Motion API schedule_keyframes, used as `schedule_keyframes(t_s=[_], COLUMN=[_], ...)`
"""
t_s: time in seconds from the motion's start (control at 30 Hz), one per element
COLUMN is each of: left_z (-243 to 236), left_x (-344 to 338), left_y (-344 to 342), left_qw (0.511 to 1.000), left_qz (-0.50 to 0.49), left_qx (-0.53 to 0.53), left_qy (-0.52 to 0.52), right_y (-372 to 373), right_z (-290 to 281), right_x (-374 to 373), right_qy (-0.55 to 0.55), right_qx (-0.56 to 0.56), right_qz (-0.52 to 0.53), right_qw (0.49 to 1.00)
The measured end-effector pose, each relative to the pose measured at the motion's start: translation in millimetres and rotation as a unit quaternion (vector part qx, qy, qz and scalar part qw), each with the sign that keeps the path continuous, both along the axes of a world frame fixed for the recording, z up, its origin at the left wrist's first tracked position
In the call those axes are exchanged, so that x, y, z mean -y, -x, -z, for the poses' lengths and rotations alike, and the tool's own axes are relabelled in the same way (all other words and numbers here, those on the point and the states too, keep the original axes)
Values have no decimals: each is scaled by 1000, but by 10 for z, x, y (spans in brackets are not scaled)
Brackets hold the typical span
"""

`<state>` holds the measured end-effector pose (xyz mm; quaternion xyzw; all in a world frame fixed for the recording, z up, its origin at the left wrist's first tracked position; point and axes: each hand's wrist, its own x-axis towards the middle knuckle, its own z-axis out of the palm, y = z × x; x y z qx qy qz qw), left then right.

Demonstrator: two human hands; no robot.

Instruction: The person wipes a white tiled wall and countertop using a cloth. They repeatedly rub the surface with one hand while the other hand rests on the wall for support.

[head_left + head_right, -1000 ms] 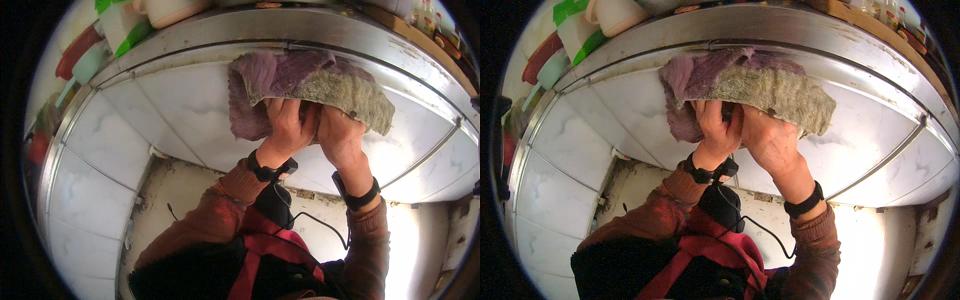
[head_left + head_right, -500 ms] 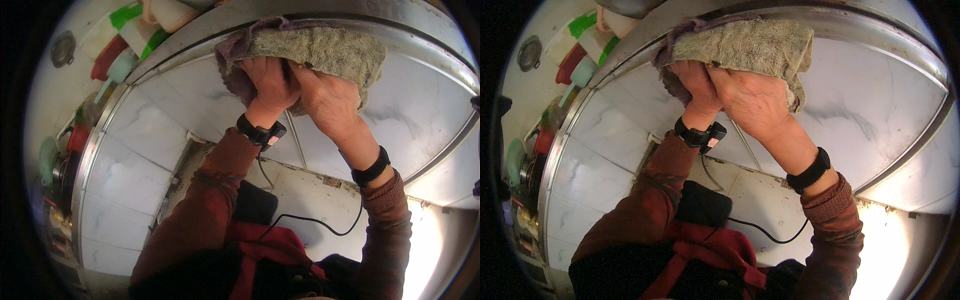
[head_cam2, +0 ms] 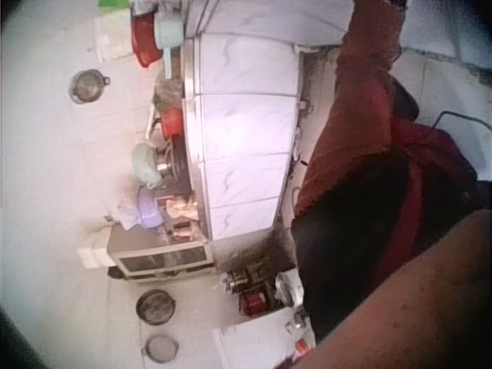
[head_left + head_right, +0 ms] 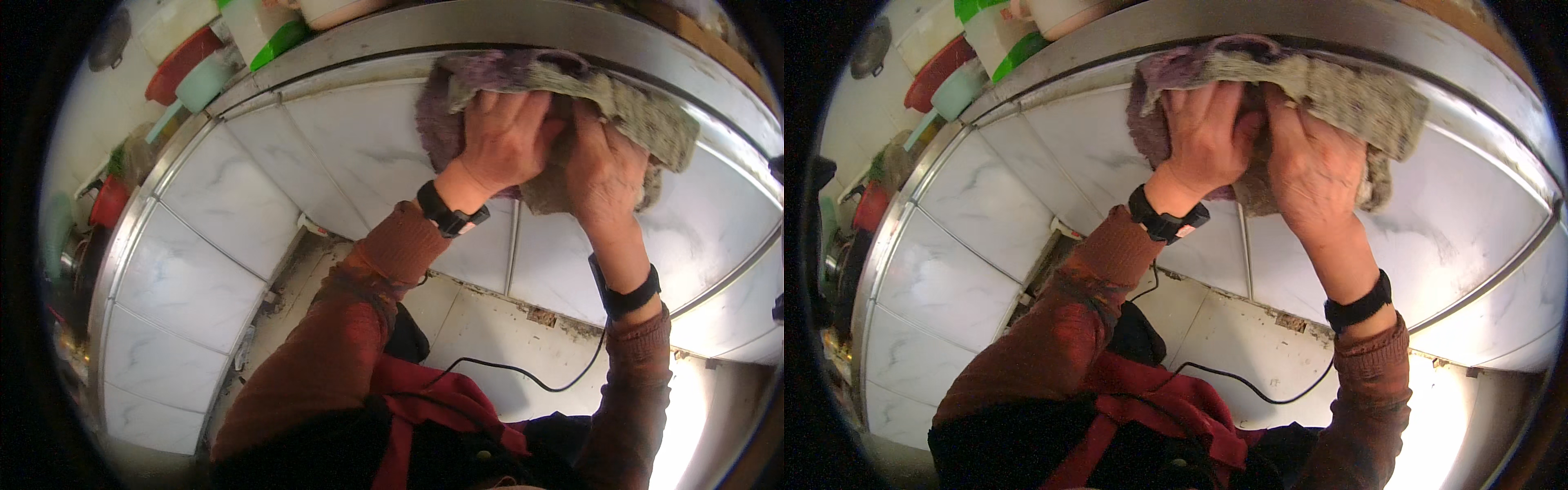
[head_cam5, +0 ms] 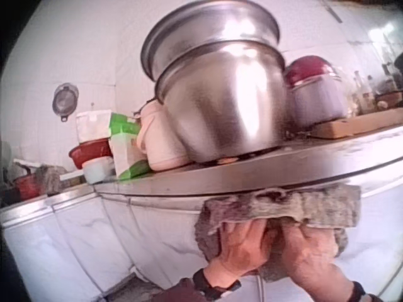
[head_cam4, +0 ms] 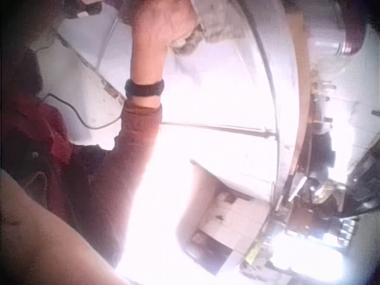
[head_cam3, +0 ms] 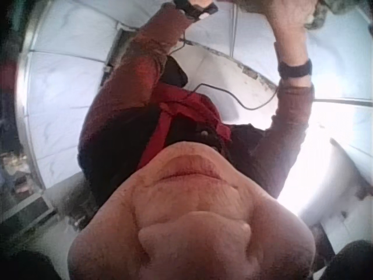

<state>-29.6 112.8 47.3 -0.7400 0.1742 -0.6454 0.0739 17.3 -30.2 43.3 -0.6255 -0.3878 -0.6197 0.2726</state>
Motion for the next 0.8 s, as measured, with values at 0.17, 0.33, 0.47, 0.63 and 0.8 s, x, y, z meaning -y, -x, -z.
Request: schedule_keyframes(t_s=[0.17,0.33,0.47,0.63,0.8], left_z=[-24,49,104,48,52], left_x=[-413,-1216,-1995,-2961,-3221], left_y=[131,469,747,1208,1313], left_qw=[999,995,988,976,965], left_qz=[13,-55,-120,-183,-236], left_qx=[34,39,79,106,102], left_qy=[33,78,58,43,47], right_y=[211,464,731,1089,1225], right_z=[6,-75,-78,-119,-185], right_x=[-533,-1262,-1972,-3004,-3365], right_qy=[25,88,130,199,97], right_qx=[-41,11,-19,1,30], right_qz=[-42,-86,-149,-166,-240], right_qw=[998,992,980,966,965])
